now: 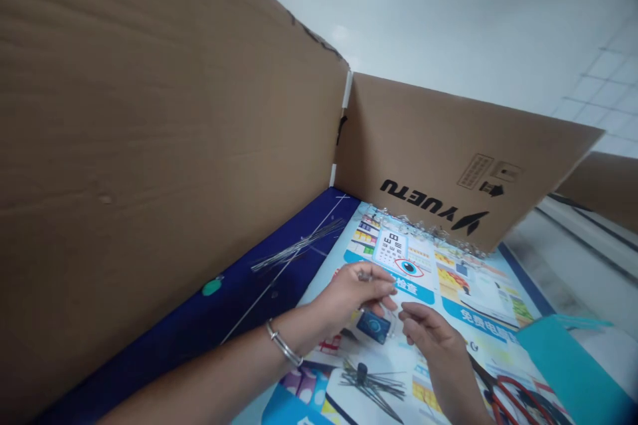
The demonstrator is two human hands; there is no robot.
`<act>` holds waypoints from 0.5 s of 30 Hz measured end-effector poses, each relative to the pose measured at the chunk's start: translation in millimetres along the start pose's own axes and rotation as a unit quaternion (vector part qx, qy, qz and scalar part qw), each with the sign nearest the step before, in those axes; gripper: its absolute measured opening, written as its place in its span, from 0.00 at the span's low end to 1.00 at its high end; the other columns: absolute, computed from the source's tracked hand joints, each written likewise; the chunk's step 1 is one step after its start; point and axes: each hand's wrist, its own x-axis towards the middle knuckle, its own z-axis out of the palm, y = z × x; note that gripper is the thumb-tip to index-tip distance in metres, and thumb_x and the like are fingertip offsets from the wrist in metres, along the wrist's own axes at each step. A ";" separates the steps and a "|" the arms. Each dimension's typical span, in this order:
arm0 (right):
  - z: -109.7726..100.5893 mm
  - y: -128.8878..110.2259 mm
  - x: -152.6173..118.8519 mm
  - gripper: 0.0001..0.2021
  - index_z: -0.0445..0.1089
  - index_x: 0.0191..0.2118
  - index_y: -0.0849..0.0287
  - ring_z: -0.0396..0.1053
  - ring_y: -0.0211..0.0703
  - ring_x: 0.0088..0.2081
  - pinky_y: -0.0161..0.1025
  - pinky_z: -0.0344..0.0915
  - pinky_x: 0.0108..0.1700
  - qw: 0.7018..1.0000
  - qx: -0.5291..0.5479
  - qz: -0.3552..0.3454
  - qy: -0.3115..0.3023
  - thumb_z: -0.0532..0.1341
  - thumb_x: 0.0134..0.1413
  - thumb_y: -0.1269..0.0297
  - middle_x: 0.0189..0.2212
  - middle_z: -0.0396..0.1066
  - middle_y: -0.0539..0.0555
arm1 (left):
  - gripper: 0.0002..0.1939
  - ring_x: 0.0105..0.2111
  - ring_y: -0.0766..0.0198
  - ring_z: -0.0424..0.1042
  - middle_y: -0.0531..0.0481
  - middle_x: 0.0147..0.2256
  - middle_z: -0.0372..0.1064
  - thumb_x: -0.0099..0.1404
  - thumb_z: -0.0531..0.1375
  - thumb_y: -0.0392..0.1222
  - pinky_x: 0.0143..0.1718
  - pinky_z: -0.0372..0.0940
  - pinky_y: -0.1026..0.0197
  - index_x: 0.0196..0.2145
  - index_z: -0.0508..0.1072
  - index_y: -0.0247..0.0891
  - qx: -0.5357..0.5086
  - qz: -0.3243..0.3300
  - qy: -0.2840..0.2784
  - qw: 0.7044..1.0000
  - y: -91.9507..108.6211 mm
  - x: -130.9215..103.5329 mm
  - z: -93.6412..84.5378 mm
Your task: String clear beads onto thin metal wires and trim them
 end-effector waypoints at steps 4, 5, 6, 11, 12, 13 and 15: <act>29.1 -11.5 11.0 0.06 0.74 0.32 0.53 0.67 0.46 0.32 0.40 0.62 0.36 0.981 -0.137 -0.061 -0.124 0.62 0.46 0.61 0.30 0.73 0.51 | 0.12 0.25 0.67 0.72 0.46 0.28 0.72 0.52 0.64 0.40 0.24 0.63 0.67 0.33 0.70 0.31 0.039 0.058 0.013 0.997 51.2 0.2 -22.3; 41.7 -15.3 13.3 0.05 0.74 0.31 0.52 0.67 0.46 0.33 0.41 0.62 0.37 0.967 -0.172 -0.092 -0.166 0.60 0.48 0.63 0.31 0.73 0.51 | 0.12 0.25 0.66 0.72 0.45 0.29 0.72 0.53 0.64 0.40 0.24 0.63 0.67 0.33 0.70 0.30 0.051 0.069 0.017 0.996 63.3 -2.1 -27.5; 56.0 -19.0 14.9 0.06 0.74 0.31 0.51 0.67 0.46 0.33 0.41 0.62 0.38 0.950 -0.199 -0.132 -0.201 0.60 0.48 0.64 0.30 0.73 0.51 | 0.12 0.25 0.66 0.72 0.45 0.29 0.72 0.53 0.63 0.40 0.24 0.64 0.67 0.33 0.70 0.30 0.063 0.080 0.019 0.995 74.4 -5.2 -31.9; 135.2 -29.9 14.8 0.10 0.74 0.35 0.53 0.66 0.46 0.37 0.41 0.60 0.40 0.858 -0.286 -0.276 -0.324 0.58 0.49 0.71 0.32 0.73 0.52 | 0.10 0.25 0.67 0.72 0.49 0.25 0.71 0.53 0.63 0.38 0.24 0.64 0.67 0.33 0.71 0.31 0.110 0.130 0.037 0.985 112.4 -24.7 -40.6; 149.6 -29.4 14.5 0.10 0.74 0.35 0.53 0.66 0.47 0.38 0.41 0.60 0.41 0.847 -0.297 -0.295 -0.327 0.59 0.48 0.72 0.33 0.73 0.53 | 0.09 0.25 0.67 0.72 0.49 0.25 0.71 0.53 0.63 0.37 0.24 0.64 0.67 0.33 0.71 0.31 0.112 0.141 0.044 0.983 116.2 -27.5 -40.5; 163.1 -27.8 14.6 0.10 0.74 0.35 0.54 0.65 0.47 0.38 0.41 0.59 0.41 0.839 -0.304 -0.309 -0.330 0.60 0.46 0.72 0.33 0.73 0.54 | 0.09 0.25 0.67 0.72 0.49 0.25 0.70 0.54 0.62 0.37 0.24 0.64 0.67 0.33 0.71 0.31 0.110 0.151 0.048 0.981 118.7 -29.6 -40.1; 187.0 -22.3 16.0 0.09 0.74 0.32 0.55 0.65 0.48 0.38 0.41 0.59 0.42 0.839 -0.283 -0.319 -0.338 0.60 0.44 0.74 0.32 0.73 0.54 | 0.08 0.25 0.66 0.72 0.50 0.25 0.70 0.54 0.62 0.37 0.24 0.64 0.66 0.33 0.71 0.32 0.103 0.162 0.049 0.980 120.7 -31.8 -39.2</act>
